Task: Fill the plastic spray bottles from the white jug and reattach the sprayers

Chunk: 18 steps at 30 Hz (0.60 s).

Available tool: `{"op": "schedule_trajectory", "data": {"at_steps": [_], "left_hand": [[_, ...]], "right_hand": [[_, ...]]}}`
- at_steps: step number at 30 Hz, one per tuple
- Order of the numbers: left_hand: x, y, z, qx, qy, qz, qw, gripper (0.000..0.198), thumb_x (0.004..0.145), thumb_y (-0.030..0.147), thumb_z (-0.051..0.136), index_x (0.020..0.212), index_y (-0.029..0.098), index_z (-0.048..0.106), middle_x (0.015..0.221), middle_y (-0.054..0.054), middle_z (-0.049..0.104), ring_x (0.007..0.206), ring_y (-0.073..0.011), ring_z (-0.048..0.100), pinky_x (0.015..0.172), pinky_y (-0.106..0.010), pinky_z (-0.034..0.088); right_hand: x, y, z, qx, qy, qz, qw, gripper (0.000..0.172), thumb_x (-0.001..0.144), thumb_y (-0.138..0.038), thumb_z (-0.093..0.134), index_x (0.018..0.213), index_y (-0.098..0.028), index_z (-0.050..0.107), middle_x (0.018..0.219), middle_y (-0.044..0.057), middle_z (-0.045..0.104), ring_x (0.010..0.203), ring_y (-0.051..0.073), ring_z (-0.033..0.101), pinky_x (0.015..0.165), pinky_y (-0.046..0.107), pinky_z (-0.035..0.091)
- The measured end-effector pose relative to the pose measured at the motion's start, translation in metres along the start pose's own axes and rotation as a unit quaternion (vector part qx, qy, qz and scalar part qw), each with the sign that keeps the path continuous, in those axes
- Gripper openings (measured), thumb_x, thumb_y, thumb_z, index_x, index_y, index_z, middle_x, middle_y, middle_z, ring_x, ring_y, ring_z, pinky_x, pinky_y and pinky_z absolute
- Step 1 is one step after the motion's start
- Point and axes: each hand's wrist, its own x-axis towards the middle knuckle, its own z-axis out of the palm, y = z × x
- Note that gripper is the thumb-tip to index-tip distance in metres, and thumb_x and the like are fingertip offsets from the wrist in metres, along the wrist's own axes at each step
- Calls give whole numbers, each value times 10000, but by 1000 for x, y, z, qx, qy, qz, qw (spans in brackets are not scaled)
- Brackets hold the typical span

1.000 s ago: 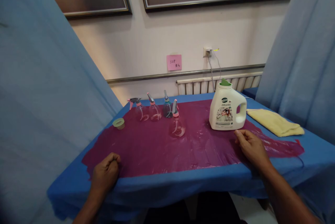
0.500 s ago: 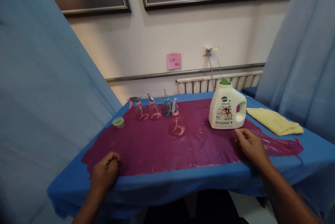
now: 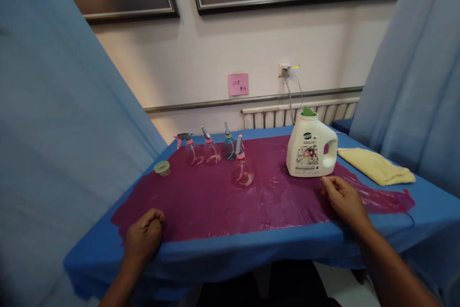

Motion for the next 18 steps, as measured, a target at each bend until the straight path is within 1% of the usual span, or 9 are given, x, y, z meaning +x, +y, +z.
{"op": "schedule_trajectory", "data": {"at_steps": [5,11,15,18], "left_hand": [[-1,4,-1,-3,-5,1,1000,164,759,334,476,658,261,582,557,48,525,522,-164,487,557,-276,384],[-1,9,-2,1,-9,-14,1000,154,747,330,479,659,262,586,548,51,511,513,-162,475,559,-273,387],[0,10,-3,3,-5,-8,1000,174,750,344,473,658,259,594,560,44,538,527,-166,504,562,-274,390],[0,8,-2,-3,-6,-1,1000,166,752,339,475,660,259,587,558,46,528,528,-168,504,562,-275,392]], "right_hand": [[-2,-3,0,2,6,3,1000,519,974,-737,648,842,-238,703,667,36,712,549,195,585,508,318,416],[-2,-4,-1,1,-3,-4,1000,512,978,-729,641,866,-234,705,710,42,728,579,197,605,527,313,439],[-1,-5,-1,-12,4,3,1000,523,965,-744,637,861,-237,709,719,51,744,587,204,611,532,319,430],[-1,-5,-1,-15,6,5,1000,537,956,-756,635,853,-234,710,710,53,746,582,207,614,530,322,427]]}}
